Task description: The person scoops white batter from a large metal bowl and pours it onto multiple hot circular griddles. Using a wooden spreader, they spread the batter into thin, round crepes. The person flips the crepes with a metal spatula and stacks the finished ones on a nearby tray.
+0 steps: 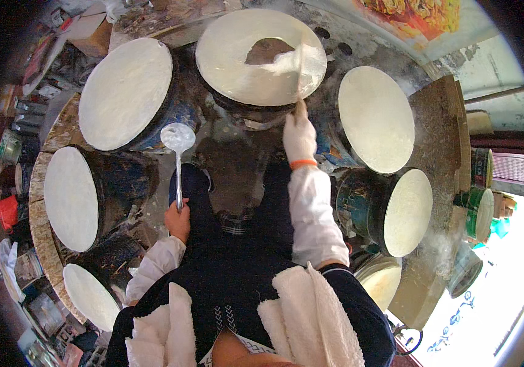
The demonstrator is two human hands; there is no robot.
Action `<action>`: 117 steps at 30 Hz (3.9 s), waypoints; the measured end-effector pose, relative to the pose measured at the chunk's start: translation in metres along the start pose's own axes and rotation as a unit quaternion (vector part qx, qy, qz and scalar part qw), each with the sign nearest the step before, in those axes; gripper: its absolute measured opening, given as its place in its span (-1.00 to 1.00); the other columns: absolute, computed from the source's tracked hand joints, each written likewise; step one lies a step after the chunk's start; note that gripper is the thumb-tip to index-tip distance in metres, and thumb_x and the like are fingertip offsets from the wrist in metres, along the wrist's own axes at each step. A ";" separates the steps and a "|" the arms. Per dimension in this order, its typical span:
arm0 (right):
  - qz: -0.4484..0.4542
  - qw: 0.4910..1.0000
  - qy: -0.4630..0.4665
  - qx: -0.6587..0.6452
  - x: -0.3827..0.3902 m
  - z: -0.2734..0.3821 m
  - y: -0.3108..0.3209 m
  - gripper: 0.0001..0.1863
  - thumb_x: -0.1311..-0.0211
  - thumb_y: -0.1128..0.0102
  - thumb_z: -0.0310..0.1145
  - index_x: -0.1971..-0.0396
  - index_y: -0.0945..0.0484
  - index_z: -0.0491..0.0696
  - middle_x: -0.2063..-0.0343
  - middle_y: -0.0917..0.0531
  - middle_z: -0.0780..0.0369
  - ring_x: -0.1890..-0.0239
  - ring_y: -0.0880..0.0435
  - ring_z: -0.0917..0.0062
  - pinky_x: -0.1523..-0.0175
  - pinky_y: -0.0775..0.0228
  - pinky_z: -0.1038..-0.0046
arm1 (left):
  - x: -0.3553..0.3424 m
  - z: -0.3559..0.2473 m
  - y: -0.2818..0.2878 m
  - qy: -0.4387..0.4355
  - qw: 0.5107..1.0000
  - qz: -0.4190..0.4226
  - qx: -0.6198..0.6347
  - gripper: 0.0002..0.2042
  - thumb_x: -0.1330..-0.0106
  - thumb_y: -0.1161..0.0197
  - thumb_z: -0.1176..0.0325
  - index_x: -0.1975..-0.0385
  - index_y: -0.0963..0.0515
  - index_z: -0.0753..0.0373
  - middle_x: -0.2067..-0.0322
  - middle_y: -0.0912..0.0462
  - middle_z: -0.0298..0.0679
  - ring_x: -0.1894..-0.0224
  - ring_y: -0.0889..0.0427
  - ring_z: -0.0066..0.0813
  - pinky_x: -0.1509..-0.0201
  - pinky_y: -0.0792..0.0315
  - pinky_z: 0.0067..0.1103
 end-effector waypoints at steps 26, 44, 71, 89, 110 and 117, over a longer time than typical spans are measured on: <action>0.049 0.994 0.074 -0.064 0.011 -0.011 -0.011 -0.45 -0.37 -0.11 -0.26 -0.36 -0.40 0.10 -0.17 -0.60 0.01 -0.22 -0.59 0.21 -0.28 -0.39 0.33 | 0.014 -0.262 0.078 0.083 0.879 0.293 0.367 -0.59 -0.54 0.06 0.36 -0.31 -0.32 0.36 0.37 -0.57 -0.33 0.68 -0.37 -0.75 0.64 -0.27 -0.75; 0.045 0.977 0.145 -0.150 -0.004 -0.033 0.007 -0.46 -0.39 -0.09 -0.28 -0.33 -0.39 -0.08 -0.17 -0.59 -0.02 -0.24 -0.57 0.19 -0.28 -0.38 0.31 | -0.144 -0.359 -0.053 -0.043 0.909 0.293 0.294 -0.80 -0.50 -0.05 0.29 0.15 -0.47 0.30 0.38 -0.55 -0.30 0.60 -0.39 -0.65 0.60 -0.24 -0.64; 0.022 0.965 0.253 -0.067 0.002 0.006 -0.011 -0.41 -0.34 -0.15 -0.32 -0.38 -0.37 0.10 -0.18 -0.55 -0.09 -0.17 -0.61 0.12 -0.24 -0.46 0.21 | -0.053 -0.372 0.043 0.050 0.765 0.335 0.548 -0.62 -0.57 0.01 0.23 -0.23 -0.42 0.32 0.30 -0.61 -0.21 0.70 -0.36 -0.74 0.69 -0.22 -0.74; 0.279 0.903 0.142 -0.294 0.193 0.061 -0.038 -0.56 -0.45 -0.13 -0.36 -0.29 -0.47 -0.06 0.49 -0.63 0.37 0.65 -0.41 0.78 0.58 -0.25 0.66 | 0.158 -0.147 0.134 0.199 0.741 0.172 0.618 -0.64 -0.61 0.04 0.23 -0.24 -0.39 0.31 0.27 -0.67 -0.16 0.75 -0.36 -0.74 0.77 -0.27 -0.73; 0.638 0.729 -0.003 -0.248 0.227 0.172 -0.202 -0.56 -0.50 0.00 0.04 0.06 -0.59 -0.06 0.42 -0.60 0.25 0.63 -0.51 0.52 0.57 -0.33 0.47 | 0.171 -0.053 0.246 0.088 0.689 -0.117 0.709 -0.58 -0.44 -0.19 0.42 -0.26 -0.37 0.31 0.33 -0.65 -0.19 0.73 -0.35 -0.70 0.73 -0.22 -0.76; 0.581 0.747 -0.062 -0.317 0.199 0.246 -0.365 -0.74 -0.39 -0.18 -0.18 0.23 -0.55 -0.09 0.43 -0.65 0.18 0.51 -0.60 0.38 0.55 -0.31 0.38 | 0.165 -0.041 0.295 0.067 0.660 -0.230 0.712 -0.56 -0.47 -0.09 0.42 -0.30 -0.29 0.41 0.33 -0.60 -0.23 0.73 -0.30 -0.74 0.68 -0.21 -0.76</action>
Point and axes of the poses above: each hand's wrist, its own x-axis away from the middle knuckle, its own y-axis out of the back of the hand, z = x × y, the point moved 7 cm from there along -x, towards the middle knuckle
